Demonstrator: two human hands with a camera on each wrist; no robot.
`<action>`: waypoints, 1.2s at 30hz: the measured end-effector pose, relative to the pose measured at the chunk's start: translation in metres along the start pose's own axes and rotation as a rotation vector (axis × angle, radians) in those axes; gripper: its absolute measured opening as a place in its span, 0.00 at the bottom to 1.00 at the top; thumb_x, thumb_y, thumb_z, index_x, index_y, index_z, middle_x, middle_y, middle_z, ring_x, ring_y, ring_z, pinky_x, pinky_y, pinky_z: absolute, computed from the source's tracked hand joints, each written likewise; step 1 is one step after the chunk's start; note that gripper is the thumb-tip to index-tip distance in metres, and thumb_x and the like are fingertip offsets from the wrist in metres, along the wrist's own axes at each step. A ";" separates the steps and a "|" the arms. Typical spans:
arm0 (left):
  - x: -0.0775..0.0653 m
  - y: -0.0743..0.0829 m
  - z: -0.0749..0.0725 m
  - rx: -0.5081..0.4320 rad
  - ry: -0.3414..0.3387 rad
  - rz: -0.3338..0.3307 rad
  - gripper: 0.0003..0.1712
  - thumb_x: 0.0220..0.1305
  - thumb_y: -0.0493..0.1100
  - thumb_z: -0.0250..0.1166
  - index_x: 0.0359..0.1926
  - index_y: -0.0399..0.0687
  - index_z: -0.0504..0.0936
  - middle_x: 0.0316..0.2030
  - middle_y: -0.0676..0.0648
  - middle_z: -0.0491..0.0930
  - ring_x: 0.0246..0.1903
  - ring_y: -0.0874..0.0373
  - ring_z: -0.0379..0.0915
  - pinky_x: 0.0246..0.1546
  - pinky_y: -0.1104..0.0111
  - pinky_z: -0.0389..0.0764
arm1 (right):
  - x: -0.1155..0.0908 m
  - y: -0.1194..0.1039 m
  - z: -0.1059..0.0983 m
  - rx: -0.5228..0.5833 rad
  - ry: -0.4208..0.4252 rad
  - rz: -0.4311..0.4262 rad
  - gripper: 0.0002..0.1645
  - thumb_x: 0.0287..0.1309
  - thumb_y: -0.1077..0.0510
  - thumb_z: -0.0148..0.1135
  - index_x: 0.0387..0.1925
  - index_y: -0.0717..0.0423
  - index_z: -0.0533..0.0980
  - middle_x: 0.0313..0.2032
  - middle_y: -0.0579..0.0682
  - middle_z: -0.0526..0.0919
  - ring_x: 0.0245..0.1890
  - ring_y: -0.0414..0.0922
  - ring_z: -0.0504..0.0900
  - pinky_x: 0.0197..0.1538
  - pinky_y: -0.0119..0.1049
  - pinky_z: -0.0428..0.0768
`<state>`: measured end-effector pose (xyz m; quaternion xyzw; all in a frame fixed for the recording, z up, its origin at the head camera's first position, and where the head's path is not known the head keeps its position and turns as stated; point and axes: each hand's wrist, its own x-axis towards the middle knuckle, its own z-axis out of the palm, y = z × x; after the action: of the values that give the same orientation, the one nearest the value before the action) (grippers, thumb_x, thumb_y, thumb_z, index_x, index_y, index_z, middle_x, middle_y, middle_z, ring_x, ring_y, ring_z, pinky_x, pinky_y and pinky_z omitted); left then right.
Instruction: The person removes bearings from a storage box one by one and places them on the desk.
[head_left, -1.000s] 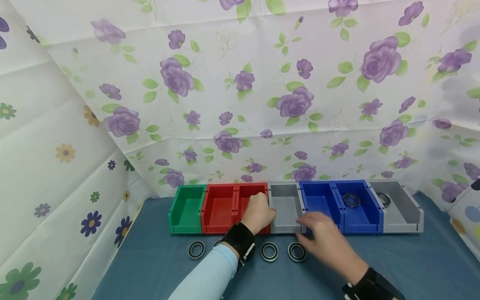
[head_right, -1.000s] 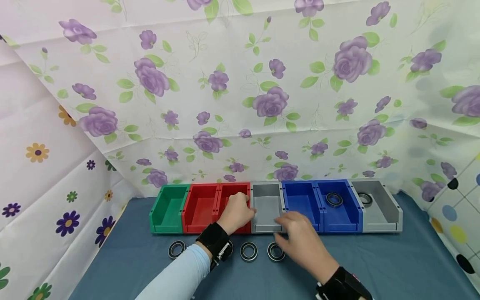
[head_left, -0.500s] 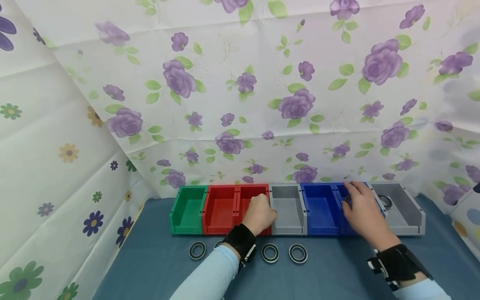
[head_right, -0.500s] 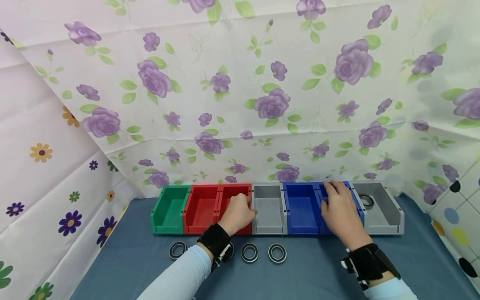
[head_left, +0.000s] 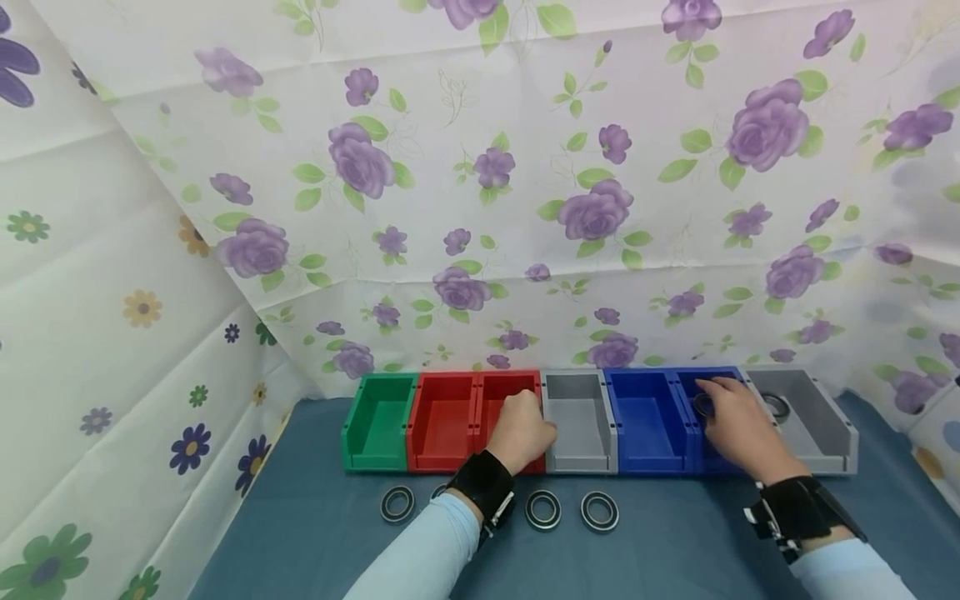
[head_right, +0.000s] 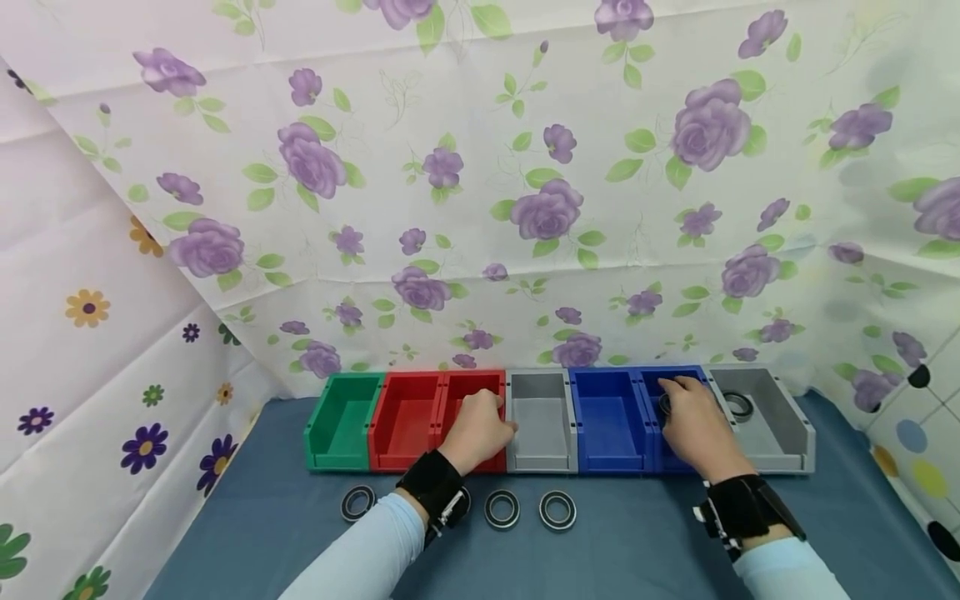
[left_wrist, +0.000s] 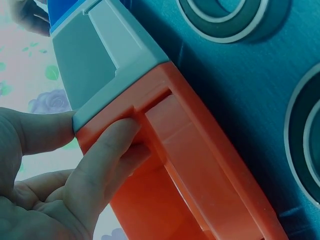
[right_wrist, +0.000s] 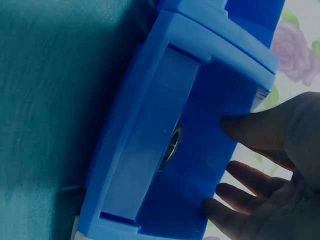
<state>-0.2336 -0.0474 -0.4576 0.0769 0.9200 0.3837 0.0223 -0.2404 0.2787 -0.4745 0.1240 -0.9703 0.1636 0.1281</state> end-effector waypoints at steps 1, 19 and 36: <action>0.000 0.000 0.001 -0.002 -0.001 -0.005 0.13 0.53 0.36 0.62 0.15 0.44 0.71 0.09 0.47 0.64 0.07 0.53 0.63 0.08 0.71 0.62 | 0.001 0.001 0.000 0.002 -0.024 0.007 0.31 0.44 0.71 0.56 0.55 0.72 0.68 0.53 0.73 0.65 0.54 0.67 0.63 0.52 0.62 0.64; 0.001 0.000 -0.001 0.010 0.002 -0.006 0.14 0.53 0.37 0.61 0.14 0.44 0.71 0.08 0.48 0.63 0.07 0.54 0.62 0.07 0.72 0.61 | 0.013 0.014 0.020 0.044 -0.299 0.120 0.32 0.51 0.70 0.52 0.61 0.72 0.62 0.59 0.77 0.56 0.58 0.71 0.56 0.56 0.63 0.59; 0.002 -0.001 0.001 0.004 0.004 -0.003 0.14 0.53 0.37 0.61 0.14 0.44 0.70 0.08 0.48 0.62 0.07 0.54 0.59 0.07 0.72 0.58 | 0.009 0.014 0.026 -0.031 -0.319 0.141 0.26 0.59 0.69 0.43 0.60 0.74 0.61 0.57 0.76 0.60 0.57 0.70 0.59 0.56 0.62 0.59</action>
<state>-0.2352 -0.0477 -0.4588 0.0748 0.9209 0.3820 0.0211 -0.2583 0.2808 -0.4996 0.0782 -0.9870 0.1353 -0.0376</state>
